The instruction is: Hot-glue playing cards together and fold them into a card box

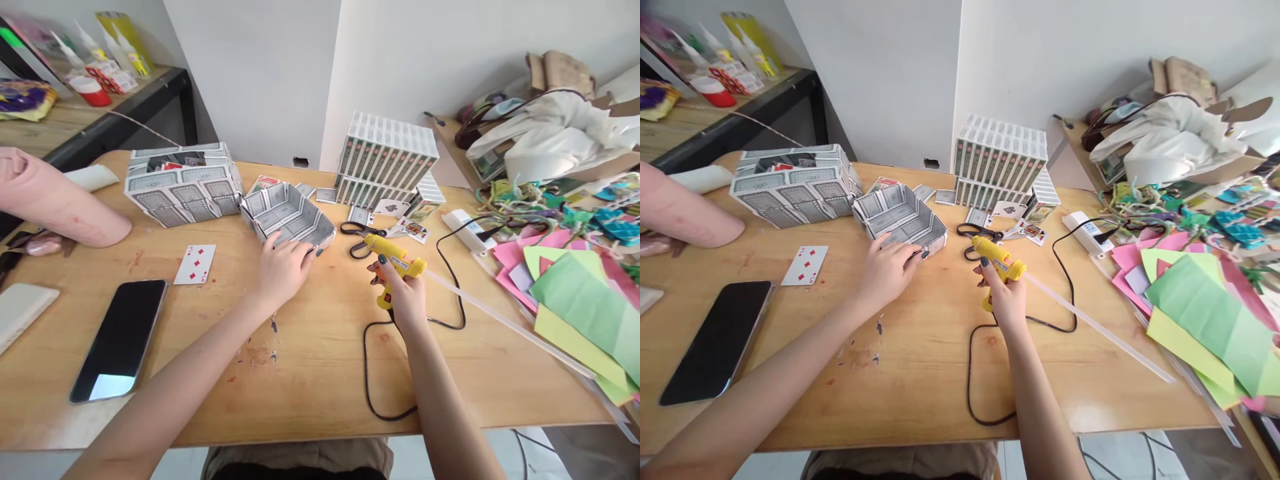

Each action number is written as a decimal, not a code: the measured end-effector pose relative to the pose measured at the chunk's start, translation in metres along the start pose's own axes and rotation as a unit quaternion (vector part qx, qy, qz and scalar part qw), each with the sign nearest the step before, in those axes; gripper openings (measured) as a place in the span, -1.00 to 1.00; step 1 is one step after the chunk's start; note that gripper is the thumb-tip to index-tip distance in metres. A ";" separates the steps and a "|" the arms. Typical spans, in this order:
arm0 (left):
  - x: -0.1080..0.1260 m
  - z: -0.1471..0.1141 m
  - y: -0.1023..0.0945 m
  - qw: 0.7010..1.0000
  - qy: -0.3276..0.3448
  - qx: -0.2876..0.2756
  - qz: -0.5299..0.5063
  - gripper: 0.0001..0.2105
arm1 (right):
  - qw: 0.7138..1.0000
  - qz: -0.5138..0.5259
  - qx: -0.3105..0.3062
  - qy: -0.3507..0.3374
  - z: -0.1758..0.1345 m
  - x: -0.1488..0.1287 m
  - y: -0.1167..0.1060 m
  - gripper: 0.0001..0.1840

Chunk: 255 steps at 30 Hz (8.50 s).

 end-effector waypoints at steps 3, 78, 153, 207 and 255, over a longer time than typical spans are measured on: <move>-0.005 0.003 -0.001 1.000 -0.010 -0.011 -0.018 -0.71 | 0.998 0.019 0.060 -0.015 0.001 0.004 0.001 -0.65; 0.013 -0.095 -0.016 0.944 -0.317 0.081 -0.047 -0.75 | 0.793 -0.399 -0.350 -0.298 -0.010 -0.025 0.088 -0.52; 0.016 -0.031 -0.042 0.947 -0.300 0.108 -0.039 -0.59 | 0.892 -0.205 -0.315 -0.250 0.010 -0.051 0.098 -0.84; 0.021 -0.031 -0.048 0.910 -0.376 0.064 -0.164 -0.48 | 0.893 -0.236 -0.284 -0.257 0.009 -0.048 0.101 -0.87; 0.022 -0.026 -0.047 0.914 -0.374 0.035 -0.152 -0.45 | 0.892 -0.238 -0.295 -0.248 0.009 -0.046 0.103 -0.90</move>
Point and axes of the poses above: each hand's wrist, its own z-axis towards the middle knuckle, its own y-axis out of the palm, x = y × z, the point moved 1 cm from there along z, towards the middle knuckle, and after that the axes turned 2 degrees about -x, right-handed, at the moved point
